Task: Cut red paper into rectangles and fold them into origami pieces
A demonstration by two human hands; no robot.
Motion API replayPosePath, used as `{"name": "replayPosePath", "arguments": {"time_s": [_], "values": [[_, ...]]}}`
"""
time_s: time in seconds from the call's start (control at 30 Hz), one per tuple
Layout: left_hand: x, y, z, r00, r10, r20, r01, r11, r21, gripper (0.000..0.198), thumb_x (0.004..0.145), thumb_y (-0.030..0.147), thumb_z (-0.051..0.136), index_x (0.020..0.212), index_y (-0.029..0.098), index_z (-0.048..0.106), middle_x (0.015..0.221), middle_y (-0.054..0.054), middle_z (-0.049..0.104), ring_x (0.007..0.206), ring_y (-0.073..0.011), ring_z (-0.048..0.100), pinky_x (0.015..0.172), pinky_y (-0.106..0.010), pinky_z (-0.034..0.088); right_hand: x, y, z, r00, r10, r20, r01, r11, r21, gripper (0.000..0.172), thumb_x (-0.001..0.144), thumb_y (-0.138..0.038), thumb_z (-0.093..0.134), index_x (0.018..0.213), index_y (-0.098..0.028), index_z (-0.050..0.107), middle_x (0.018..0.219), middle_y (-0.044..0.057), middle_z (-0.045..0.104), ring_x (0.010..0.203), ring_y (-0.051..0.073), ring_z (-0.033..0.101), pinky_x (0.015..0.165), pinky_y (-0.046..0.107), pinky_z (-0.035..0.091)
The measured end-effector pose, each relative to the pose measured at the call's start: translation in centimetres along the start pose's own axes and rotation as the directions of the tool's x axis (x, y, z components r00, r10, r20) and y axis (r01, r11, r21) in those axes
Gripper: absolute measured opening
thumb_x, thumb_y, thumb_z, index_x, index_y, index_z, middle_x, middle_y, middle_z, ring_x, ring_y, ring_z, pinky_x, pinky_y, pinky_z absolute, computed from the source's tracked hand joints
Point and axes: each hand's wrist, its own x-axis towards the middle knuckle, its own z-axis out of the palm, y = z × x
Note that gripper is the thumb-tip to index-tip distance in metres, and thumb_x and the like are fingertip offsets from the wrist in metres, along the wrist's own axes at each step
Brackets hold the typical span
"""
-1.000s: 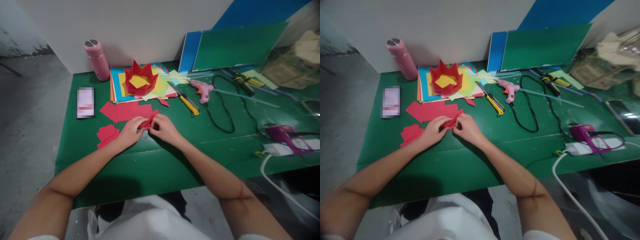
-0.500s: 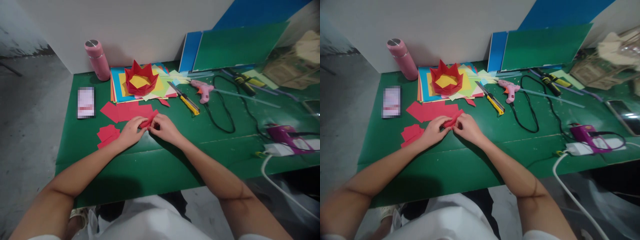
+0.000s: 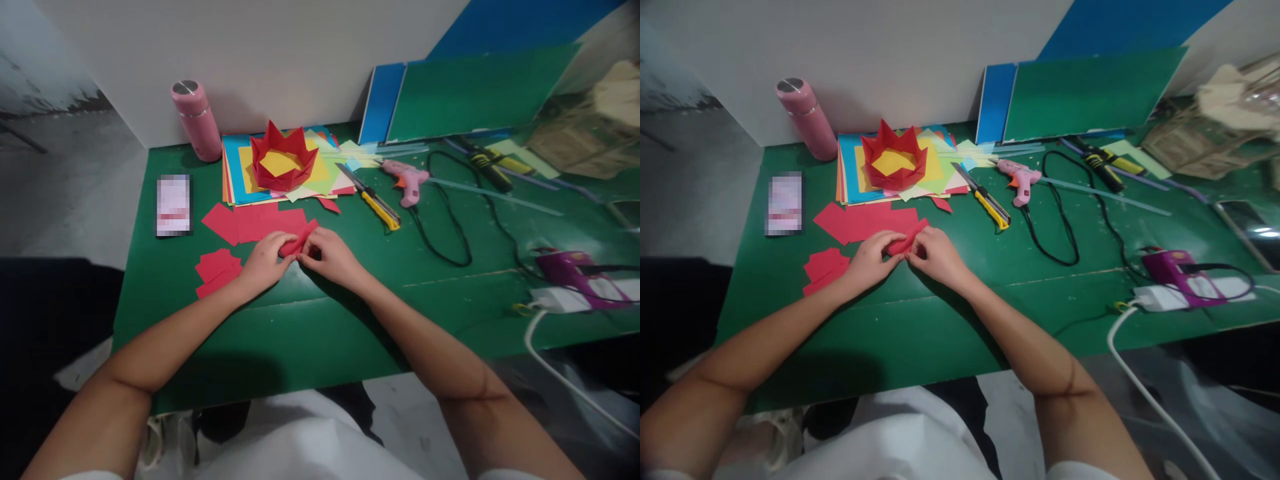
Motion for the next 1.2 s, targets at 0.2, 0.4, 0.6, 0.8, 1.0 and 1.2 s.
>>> {"name": "replayPosePath", "arguments": {"time_s": [0.2,0.4,0.6,0.8,1.0,1.2], "values": [[0.1,0.0,0.0,1.000,-0.008,0.004,0.008,1.000,0.001,0.027,0.082,0.015,0.066,0.108,0.018,0.060,0.111,-0.008,0.068,0.106,-0.0211,0.063,0.092,-0.038,0.053,-0.2,-0.1,-0.5,0.999,-0.037,0.037,0.037,0.999,-0.012,0.012,0.082,-0.021,0.065,0.073,-0.020,0.057,0.074,0.003,0.058,0.075,0.018,0.053,0.070,0.031,0.040],[0.0,0.2,-0.2,1.000,0.005,0.009,-0.005,1.000,-0.002,0.028,0.082,0.012,0.064,0.109,0.017,0.060,0.111,-0.009,0.067,0.107,-0.0213,0.063,0.091,-0.038,0.053,-0.7,0.8,-1.5,0.969,-0.213,0.128,0.221,0.974,-0.047,0.018,0.092,-0.028,0.056,0.099,-0.023,0.073,0.087,0.007,0.062,0.083,0.020,0.056,0.074,0.034,0.044],[0.0,0.1,-0.1,0.999,0.046,-0.012,-0.046,0.999,0.002,0.028,0.082,0.010,0.065,0.109,0.015,0.060,0.109,-0.009,0.068,0.104,-0.0206,0.064,0.091,-0.037,0.053,-0.7,0.9,-2.8,0.918,-0.324,0.228,0.347,0.935,-0.071,0.026,0.095,-0.032,0.051,0.100,-0.024,0.075,0.089,0.008,0.063,0.085,0.019,0.057,0.075,0.034,0.046],[0.0,-0.1,0.0,0.999,0.050,-0.012,-0.049,0.999,0.022,0.028,0.082,0.009,0.065,0.109,0.016,0.060,0.108,-0.008,0.068,0.101,-0.0202,0.065,0.088,-0.037,0.054,-0.7,0.3,-3.3,0.879,-0.404,0.254,0.438,0.894,-0.094,0.027,0.095,-0.029,0.049,0.095,-0.017,0.074,0.092,0.012,0.065,0.089,0.021,0.058,0.079,0.035,0.046],[0.1,-0.3,-0.3,0.995,0.101,0.002,-0.101,0.995,0.008,0.028,0.085,0.010,0.061,0.112,0.017,0.059,0.110,-0.009,0.068,0.103,-0.0206,0.064,0.089,-0.038,0.053,-0.8,0.4,-3.8,0.891,-0.414,0.184,0.443,0.882,-0.163,0.021,0.086,-0.021,0.052,0.074,-0.018,0.069,0.089,0.009,0.064,0.085,0.021,0.057,0.081,0.039,0.046],[0.0,-0.3,-0.4,0.962,0.271,0.035,-0.270,0.962,-0.032,0.028,0.090,0.008,0.052,0.114,0.019,0.060,0.114,-0.008,0.065,0.108,-0.0203,0.060,0.095,-0.043,0.049,-0.6,0.7,-3.1,0.936,-0.347,-0.058,0.331,0.925,-0.188,0.021,0.090,-0.025,0.052,0.106,-0.020,0.064,0.113,0.012,0.064,0.106,0.025,0.056,0.093,0.043,0.043]]}}
